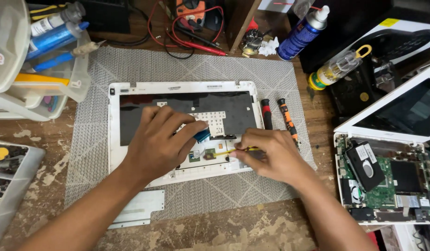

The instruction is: The person works on a disassembled white laptop on a repair bench, first peeling a black film and keyboard assembly from the palm rest by hand, then using a screwdriver to unscrew components and a pry tool to lift internal parts from the chassis.

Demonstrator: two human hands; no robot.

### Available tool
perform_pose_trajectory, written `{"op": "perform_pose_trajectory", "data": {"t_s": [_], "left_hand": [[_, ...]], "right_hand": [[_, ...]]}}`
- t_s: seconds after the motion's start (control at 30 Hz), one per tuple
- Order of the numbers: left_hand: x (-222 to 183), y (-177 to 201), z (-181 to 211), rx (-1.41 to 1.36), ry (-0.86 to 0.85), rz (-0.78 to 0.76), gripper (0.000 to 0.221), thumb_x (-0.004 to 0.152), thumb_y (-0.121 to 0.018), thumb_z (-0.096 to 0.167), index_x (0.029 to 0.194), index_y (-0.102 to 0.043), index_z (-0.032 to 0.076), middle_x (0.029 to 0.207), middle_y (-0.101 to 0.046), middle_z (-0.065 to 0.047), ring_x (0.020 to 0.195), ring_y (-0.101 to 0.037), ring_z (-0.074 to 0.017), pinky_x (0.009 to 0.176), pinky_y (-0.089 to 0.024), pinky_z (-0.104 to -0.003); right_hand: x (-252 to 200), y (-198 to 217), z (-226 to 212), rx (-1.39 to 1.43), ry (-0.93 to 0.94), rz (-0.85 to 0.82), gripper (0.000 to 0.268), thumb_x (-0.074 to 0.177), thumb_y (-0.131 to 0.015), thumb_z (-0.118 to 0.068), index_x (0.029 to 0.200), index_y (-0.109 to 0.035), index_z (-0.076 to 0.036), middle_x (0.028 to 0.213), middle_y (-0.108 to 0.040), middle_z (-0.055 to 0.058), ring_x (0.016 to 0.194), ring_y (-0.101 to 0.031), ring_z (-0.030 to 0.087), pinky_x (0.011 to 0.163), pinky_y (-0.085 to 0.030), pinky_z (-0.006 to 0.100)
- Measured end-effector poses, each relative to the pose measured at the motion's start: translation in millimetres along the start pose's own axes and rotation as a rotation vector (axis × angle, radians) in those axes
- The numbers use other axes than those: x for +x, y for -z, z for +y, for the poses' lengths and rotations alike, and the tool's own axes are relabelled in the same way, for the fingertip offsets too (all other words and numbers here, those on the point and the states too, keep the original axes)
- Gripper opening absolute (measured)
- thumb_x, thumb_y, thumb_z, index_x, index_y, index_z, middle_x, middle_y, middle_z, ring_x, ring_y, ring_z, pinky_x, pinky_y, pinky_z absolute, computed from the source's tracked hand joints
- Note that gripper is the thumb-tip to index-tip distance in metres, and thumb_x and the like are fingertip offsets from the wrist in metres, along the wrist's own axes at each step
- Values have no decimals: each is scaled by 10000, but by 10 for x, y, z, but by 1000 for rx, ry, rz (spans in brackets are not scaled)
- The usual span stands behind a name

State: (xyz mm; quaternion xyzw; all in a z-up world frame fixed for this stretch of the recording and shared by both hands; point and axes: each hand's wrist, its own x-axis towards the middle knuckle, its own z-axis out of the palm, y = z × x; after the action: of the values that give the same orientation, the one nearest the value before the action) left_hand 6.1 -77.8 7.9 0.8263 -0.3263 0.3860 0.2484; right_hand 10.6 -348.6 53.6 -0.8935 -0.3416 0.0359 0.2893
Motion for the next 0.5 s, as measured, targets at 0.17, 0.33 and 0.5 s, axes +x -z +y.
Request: {"op": "perform_pose_trajectory", "data": {"t_s": [0.17,0.33,0.5], "left_hand": [[-7,-7,0,19,-11,15,218,876,-782,85,1073,-734,164,913,-627,8,771,-564,-201,822,-401,-369],[-1,-17,8,10,-11,39,188,889,-760,75,1053,-729,161,913,-626,3,764,-562,-209,822,-408,-372],[1,-13,-2,0,-27,34,218,865,-772,67,1057,-731,160,907,-615,2,776,-565,-211,830,-396,-371]], "right_hand": [[-8,68,12,-4,-13,-11,84,821,-752,-101,750,-711,-83,661,-727,102,389,-577,208,379,-409,291],[12,42,-32,19,-50,-8,114,833,-754,-92,731,-709,-69,671,-744,120,380,-581,199,364,-410,273],[-1,163,-69,32,-104,-64,116,820,-763,-84,715,-716,-69,648,-745,115,398,-568,203,398,-444,280]]}}
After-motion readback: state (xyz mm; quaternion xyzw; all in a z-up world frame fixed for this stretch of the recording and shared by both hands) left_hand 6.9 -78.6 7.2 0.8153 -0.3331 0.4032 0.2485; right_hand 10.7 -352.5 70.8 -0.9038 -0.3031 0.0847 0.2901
